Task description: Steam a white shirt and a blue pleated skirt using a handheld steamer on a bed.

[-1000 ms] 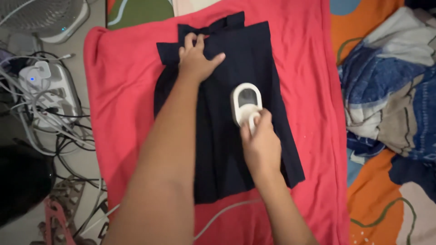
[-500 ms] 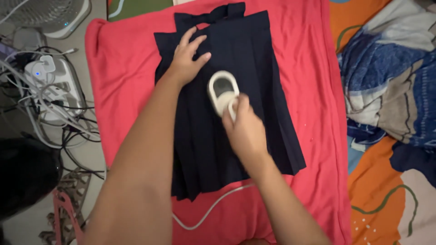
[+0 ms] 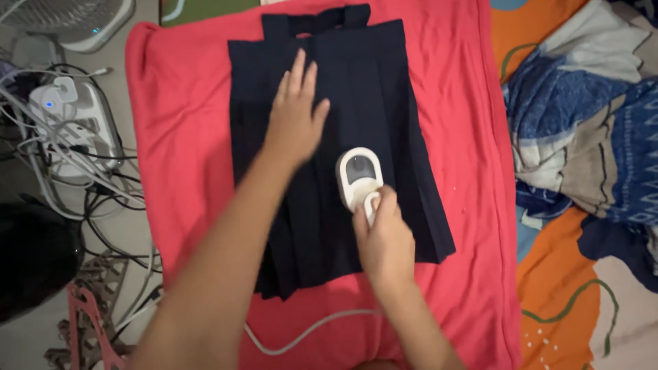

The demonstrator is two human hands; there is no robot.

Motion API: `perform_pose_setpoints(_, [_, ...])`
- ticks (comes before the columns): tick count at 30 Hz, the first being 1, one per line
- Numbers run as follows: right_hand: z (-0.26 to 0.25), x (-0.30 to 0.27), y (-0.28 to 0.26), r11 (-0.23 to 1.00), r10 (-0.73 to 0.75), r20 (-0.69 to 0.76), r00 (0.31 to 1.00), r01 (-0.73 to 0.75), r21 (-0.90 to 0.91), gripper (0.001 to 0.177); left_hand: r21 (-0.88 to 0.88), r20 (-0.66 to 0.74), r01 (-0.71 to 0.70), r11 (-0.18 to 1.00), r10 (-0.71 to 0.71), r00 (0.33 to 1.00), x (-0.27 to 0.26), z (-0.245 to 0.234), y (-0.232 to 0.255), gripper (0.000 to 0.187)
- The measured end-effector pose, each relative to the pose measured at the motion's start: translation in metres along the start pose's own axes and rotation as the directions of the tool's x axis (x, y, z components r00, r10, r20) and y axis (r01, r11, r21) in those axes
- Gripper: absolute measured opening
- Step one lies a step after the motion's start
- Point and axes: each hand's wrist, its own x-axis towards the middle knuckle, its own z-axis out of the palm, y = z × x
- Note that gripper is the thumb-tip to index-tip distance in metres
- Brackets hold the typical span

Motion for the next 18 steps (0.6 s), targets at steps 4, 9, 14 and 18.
perform_pose_setpoints(4, [-0.019,-0.031,0.015,0.994,0.104,-0.017,0.994,-0.103,0.034,0.049,0.278,-0.058,-0.030,0.960,0.048,0.997,-0.068,0.001,0.075,0.060])
perform_pose_setpoints(9, [-0.015,-0.070,0.064,0.967,0.241,0.028,0.970,-0.237,-0.087,0.054,0.333,0.015,0.063,0.941,-0.072,0.997,-0.131,0.035,0.103,0.058])
perform_pose_setpoints(14, [-0.015,0.013,0.016,0.996,0.086,-0.071,0.994,-0.087,-0.006,0.047,0.462,0.021,0.106,0.880,-0.131,0.991,-0.147,0.053,0.095,0.058])
perform_pose_setpoints(18, [-0.013,0.042,0.006,1.000,-0.007,-0.122,0.993,0.008,0.004,0.045,0.458,0.014,0.124,0.880,-0.147,0.989,-0.150,0.057,0.093,0.061])
